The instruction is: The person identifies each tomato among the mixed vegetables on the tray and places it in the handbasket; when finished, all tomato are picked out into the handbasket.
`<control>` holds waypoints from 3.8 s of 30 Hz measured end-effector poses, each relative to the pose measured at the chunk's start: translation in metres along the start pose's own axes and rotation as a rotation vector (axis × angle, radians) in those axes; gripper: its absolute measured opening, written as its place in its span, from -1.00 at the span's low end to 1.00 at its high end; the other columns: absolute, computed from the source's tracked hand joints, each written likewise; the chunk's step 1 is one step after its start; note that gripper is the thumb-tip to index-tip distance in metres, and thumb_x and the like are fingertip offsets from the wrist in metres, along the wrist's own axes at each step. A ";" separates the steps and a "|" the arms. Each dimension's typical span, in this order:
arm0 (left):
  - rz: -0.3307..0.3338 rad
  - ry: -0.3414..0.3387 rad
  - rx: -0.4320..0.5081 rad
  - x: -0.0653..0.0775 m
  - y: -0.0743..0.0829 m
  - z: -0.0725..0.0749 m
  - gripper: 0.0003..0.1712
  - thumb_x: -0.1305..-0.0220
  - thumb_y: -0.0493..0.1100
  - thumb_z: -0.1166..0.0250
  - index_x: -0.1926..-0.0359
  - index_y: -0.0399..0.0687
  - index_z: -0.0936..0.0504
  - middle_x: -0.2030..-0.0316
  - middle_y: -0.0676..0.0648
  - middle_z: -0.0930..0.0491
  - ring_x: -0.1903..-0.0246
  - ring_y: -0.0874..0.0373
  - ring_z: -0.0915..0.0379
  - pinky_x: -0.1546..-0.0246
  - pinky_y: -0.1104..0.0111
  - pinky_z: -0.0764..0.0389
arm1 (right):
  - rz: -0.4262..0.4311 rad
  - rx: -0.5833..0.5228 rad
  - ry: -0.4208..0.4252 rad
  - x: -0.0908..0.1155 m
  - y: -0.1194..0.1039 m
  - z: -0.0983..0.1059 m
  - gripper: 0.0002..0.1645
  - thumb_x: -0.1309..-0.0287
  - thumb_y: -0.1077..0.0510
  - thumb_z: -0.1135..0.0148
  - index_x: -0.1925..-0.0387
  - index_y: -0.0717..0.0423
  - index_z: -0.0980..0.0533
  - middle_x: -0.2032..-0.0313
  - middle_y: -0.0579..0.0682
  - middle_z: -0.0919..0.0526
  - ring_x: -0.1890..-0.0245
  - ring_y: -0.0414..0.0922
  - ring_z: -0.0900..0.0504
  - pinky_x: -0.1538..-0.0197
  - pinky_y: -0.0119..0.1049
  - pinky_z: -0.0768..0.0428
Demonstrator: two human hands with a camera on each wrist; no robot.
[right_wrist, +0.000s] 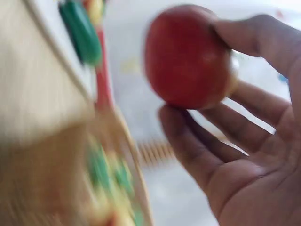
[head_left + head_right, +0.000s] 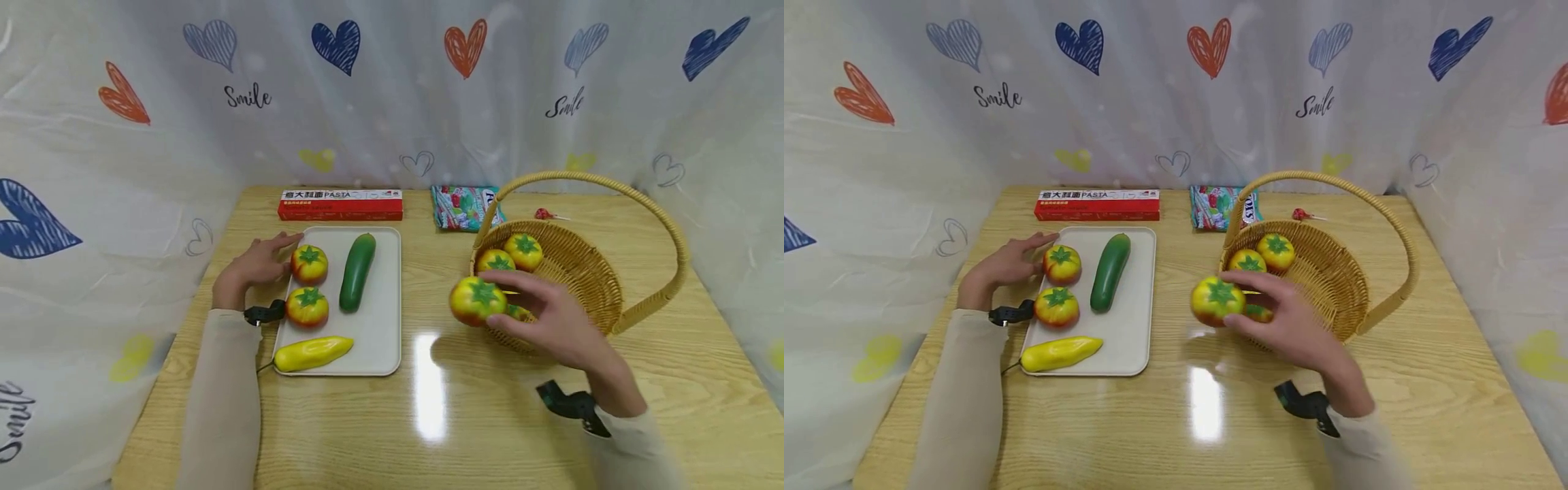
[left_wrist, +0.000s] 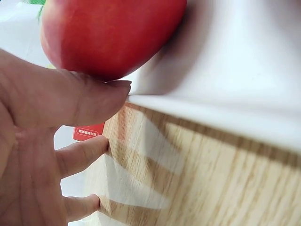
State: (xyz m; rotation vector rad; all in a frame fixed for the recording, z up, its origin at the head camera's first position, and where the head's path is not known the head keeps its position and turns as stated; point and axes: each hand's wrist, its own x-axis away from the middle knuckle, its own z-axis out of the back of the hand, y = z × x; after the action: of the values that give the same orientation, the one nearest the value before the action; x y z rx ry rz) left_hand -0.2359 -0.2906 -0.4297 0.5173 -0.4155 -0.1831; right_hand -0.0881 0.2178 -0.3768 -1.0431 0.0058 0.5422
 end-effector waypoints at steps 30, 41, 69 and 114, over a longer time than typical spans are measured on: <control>-0.008 0.000 -0.011 -0.002 -0.001 0.000 -0.14 -0.50 -0.21 -0.13 -0.76 0.05 -0.14 -0.72 -0.47 0.11 -0.65 -0.69 0.41 -0.58 -0.56 0.35 | -0.330 0.260 -0.123 0.033 0.036 0.044 -0.41 -0.40 0.13 -0.49 -0.41 0.06 -0.61 -0.30 0.28 -0.71 -0.23 0.29 -0.77 -0.04 -0.36 -0.80; 0.005 -0.012 -0.008 -0.002 0.002 0.001 -0.13 -0.51 -0.21 -0.12 -0.77 0.13 -0.13 -0.74 -0.44 0.14 -0.62 -0.75 0.48 -0.50 -0.66 0.30 | -0.314 0.327 -0.086 0.038 0.040 0.047 -0.32 -0.36 0.02 -0.55 -0.44 0.03 -0.60 -0.35 0.22 -0.71 -0.27 0.32 -0.73 -0.20 -0.46 -0.66; -0.026 0.001 0.010 -0.005 -0.005 -0.002 -0.13 -0.47 -0.23 -0.16 -0.75 0.06 -0.18 -0.71 -0.48 0.09 -0.70 -0.56 0.30 -0.63 -0.47 0.42 | 0.098 -0.037 -0.229 -0.144 -0.007 -0.120 -0.29 -0.28 0.02 -0.62 -0.41 0.04 -0.63 -0.28 0.02 -0.77 -0.27 0.05 -0.76 -0.40 -0.10 -0.70; 0.026 -0.011 0.013 -0.001 -0.004 -0.001 -0.13 -0.57 -0.06 -0.24 -0.77 0.14 -0.12 -0.75 -0.40 0.16 -0.61 -0.77 0.51 -0.42 -0.75 0.25 | -0.005 -0.013 -0.112 -0.082 -0.011 -0.066 -0.27 -0.33 0.14 -0.53 -0.49 -0.09 -0.54 -0.42 -0.05 -0.62 -0.30 -0.06 -0.70 -0.38 -0.24 -0.69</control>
State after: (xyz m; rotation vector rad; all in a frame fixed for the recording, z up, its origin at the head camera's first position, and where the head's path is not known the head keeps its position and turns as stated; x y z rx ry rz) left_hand -0.2365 -0.2930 -0.4327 0.5235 -0.4344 -0.1585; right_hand -0.1383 0.1245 -0.3807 -1.0240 -0.0998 0.5961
